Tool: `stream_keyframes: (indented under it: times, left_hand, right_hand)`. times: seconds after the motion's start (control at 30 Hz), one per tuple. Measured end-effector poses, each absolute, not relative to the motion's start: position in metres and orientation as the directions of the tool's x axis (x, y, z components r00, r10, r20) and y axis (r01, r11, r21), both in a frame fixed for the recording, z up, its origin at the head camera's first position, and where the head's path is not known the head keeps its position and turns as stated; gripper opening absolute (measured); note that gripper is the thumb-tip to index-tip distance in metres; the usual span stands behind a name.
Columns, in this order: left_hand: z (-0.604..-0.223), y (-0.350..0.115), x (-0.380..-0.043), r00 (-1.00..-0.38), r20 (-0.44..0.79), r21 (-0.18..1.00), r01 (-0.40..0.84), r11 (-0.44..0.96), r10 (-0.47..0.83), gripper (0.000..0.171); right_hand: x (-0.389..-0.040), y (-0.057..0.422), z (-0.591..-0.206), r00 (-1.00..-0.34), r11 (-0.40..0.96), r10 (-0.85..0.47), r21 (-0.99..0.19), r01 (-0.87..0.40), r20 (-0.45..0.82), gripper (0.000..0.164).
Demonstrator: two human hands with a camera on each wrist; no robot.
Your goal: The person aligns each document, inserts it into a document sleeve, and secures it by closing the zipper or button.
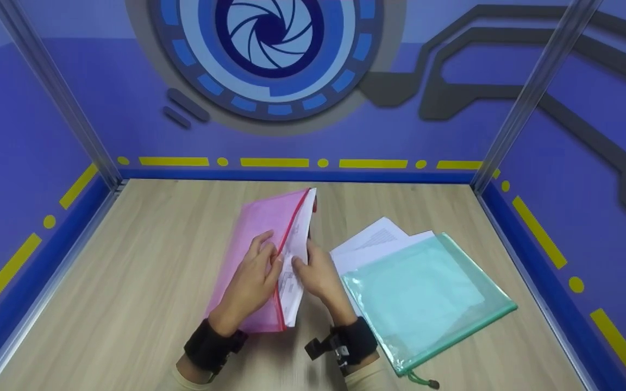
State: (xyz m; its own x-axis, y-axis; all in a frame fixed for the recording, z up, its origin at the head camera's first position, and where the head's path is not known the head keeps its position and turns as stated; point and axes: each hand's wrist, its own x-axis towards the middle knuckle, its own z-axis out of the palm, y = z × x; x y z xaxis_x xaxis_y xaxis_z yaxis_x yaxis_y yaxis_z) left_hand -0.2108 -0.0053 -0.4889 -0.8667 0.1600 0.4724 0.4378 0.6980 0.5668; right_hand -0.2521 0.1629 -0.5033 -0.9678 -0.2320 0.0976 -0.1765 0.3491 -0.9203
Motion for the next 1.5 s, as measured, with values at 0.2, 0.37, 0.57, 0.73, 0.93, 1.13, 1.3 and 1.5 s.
stream_keyframes:
  times: [0.2,0.37,0.57,0.73,0.93,1.13,1.3,1.5]
  left_hand:
    - [-0.487,0.0,-0.207,-0.878,0.444,0.585,0.435,0.684,0.179,0.012]
    - [-0.487,0.0,-0.207,-0.867,0.458,0.595,0.464,0.656,0.197,0.015]
    - [-0.487,-0.005,-0.211,-0.835,0.475,0.565,0.532,0.631,0.278,0.016]
    - [-0.484,-0.011,-0.213,-0.832,0.45,0.574,0.549,0.608,0.326,0.018]
    - [-0.482,-0.015,-0.213,-0.807,0.434,0.571,0.591,0.571,0.401,0.019]
    - [-0.481,-0.015,-0.214,-0.805,0.438,0.603,0.593,0.533,0.4,0.022]
    - [-0.484,-0.016,-0.216,-0.816,0.461,0.628,0.577,0.522,0.348,0.023]
    - [-0.486,-0.016,-0.215,-0.814,0.467,0.618,0.579,0.532,0.345,0.024]
  right_hand:
    - [-0.251,0.159,-0.506,-0.969,0.414,-0.21,-0.886,-0.206,0.127,0.031]
    - [-0.253,0.158,-0.51,-0.954,0.492,-0.216,-0.821,-0.289,0.206,0.022]
    - [-0.251,0.16,-0.508,-0.959,0.503,-0.193,-0.818,-0.279,0.209,0.017]
    - [-0.25,0.163,-0.505,-0.968,0.471,-0.191,-0.85,-0.234,0.161,0.02]
    - [-0.251,0.163,-0.505,-0.961,0.463,-0.214,-0.848,-0.259,0.177,0.017]
    - [-0.25,0.163,-0.506,-0.964,0.444,-0.215,-0.863,-0.24,0.158,0.02]
    - [-0.251,0.162,-0.506,-0.959,0.419,-0.24,-0.875,-0.241,0.149,0.019]
    - [-0.251,0.161,-0.506,-0.952,0.4,-0.266,-0.882,-0.25,0.15,0.023]
